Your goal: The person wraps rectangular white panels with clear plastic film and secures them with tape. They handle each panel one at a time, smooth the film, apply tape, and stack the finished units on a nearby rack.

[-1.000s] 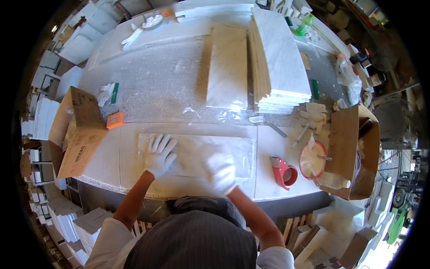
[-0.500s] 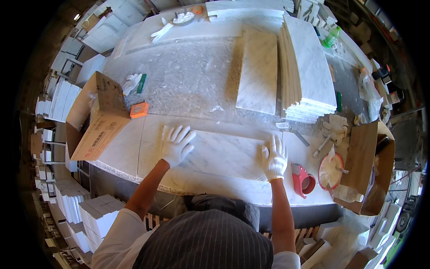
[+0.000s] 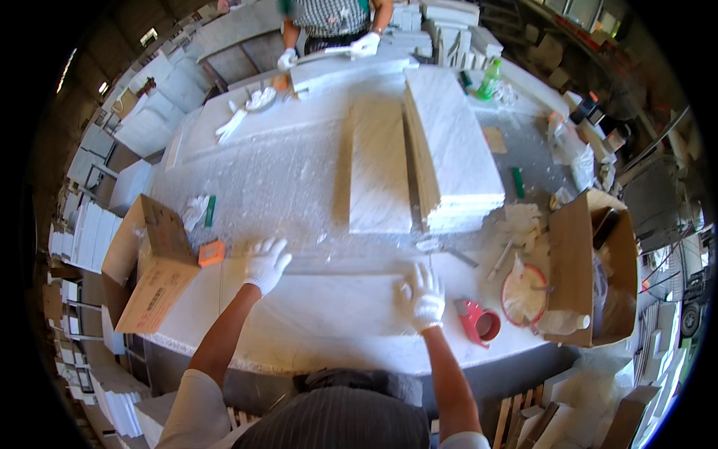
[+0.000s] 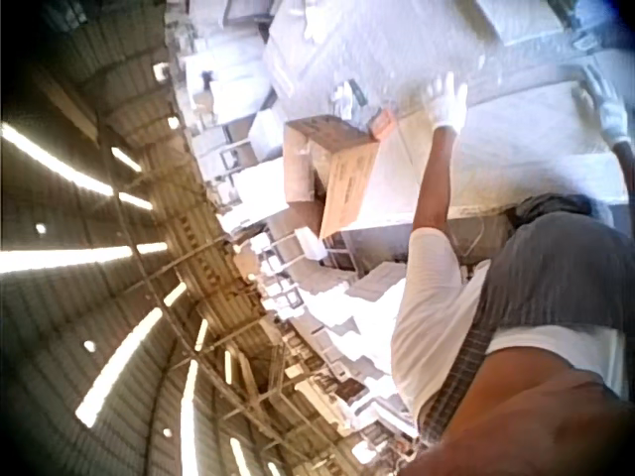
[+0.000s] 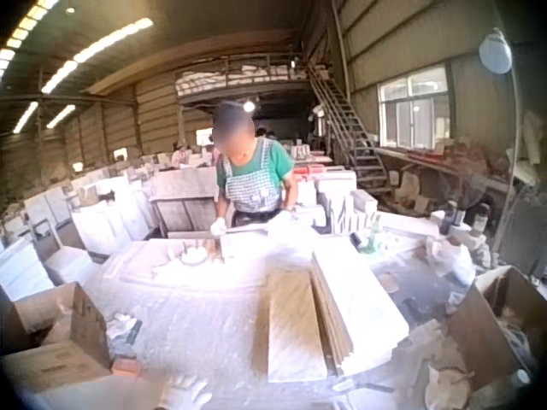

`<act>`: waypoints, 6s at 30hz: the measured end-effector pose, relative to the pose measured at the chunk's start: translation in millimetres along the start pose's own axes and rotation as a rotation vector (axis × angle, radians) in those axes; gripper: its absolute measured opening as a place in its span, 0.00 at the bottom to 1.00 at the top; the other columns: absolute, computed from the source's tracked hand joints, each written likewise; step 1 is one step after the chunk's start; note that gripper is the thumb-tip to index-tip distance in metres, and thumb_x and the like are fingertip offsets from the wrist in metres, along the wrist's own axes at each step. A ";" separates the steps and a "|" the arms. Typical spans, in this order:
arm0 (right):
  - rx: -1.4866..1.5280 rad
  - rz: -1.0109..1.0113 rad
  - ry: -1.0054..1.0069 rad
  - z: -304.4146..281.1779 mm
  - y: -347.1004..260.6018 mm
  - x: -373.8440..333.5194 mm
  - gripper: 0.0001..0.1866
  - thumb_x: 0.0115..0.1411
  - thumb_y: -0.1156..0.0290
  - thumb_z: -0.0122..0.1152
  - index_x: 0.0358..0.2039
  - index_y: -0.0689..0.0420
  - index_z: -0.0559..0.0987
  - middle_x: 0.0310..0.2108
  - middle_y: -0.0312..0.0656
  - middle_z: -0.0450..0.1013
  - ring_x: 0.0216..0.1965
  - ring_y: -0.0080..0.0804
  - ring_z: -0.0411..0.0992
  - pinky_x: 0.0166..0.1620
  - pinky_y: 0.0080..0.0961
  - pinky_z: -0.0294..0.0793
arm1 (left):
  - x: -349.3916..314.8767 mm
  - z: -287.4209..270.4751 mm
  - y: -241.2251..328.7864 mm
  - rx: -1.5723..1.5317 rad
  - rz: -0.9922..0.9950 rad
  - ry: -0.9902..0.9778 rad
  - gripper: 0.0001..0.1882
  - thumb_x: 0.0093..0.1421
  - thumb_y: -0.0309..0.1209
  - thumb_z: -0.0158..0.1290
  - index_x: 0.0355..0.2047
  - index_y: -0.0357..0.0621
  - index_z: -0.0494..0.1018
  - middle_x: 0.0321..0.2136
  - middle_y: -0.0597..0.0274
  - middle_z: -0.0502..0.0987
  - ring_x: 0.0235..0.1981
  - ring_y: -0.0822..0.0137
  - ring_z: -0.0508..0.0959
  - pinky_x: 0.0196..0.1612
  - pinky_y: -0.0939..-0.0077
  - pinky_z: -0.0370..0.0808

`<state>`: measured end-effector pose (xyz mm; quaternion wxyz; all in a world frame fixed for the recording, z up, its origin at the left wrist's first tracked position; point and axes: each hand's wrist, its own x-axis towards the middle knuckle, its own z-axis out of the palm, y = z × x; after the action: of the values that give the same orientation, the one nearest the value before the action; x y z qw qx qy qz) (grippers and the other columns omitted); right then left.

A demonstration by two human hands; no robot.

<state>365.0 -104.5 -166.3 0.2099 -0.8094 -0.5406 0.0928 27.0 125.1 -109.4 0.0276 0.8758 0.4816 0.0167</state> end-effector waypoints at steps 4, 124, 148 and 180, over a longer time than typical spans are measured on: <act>0.012 0.018 0.009 -4.3 -1.3 0.3 0.34 0.62 0.53 0.55 0.65 0.56 0.65 0.63 0.52 0.64 0.64 0.52 0.60 0.66 0.48 0.56 | 82.1 -65.4 131.0 -0.223 0.481 0.270 0.22 0.60 0.46 0.54 0.50 0.49 0.72 0.50 0.57 0.74 0.54 0.52 0.72 0.57 0.54 0.67; 0.142 0.145 0.033 4.1 28.6 33.4 0.13 0.62 0.57 0.55 0.37 0.46 0.85 0.46 0.37 0.76 0.49 0.48 0.69 0.54 0.45 0.66 | 48.9 -58.0 212.0 -0.306 0.836 -0.104 0.30 0.57 0.50 0.57 0.56 0.47 0.72 0.56 0.60 0.72 0.60 0.57 0.68 0.61 0.55 0.65; 0.195 0.094 0.101 -4.0 27.7 32.2 0.12 0.59 0.58 0.58 0.38 0.44 0.85 0.47 0.36 0.77 0.48 0.47 0.70 0.53 0.45 0.65 | 237.6 -46.2 447.1 0.205 0.927 0.041 0.22 0.58 0.33 0.51 0.54 0.60 0.72 0.57 0.62 0.70 0.54 0.58 0.73 0.49 0.53 0.72; 0.250 0.030 0.095 -3.9 35.5 32.3 0.13 0.61 0.60 0.54 0.35 0.48 0.86 0.36 0.41 0.78 0.42 0.44 0.72 0.52 0.43 0.64 | 307.4 -42.2 284.8 -1.540 -0.021 -0.646 0.31 0.72 0.46 0.41 0.67 0.39 0.58 0.68 0.59 0.59 0.68 0.69 0.59 0.70 0.75 0.54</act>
<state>409.0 -87.6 -176.0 0.3329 -0.7885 -0.5020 0.1243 429.2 233.8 -48.1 0.7553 0.5694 0.3121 0.0889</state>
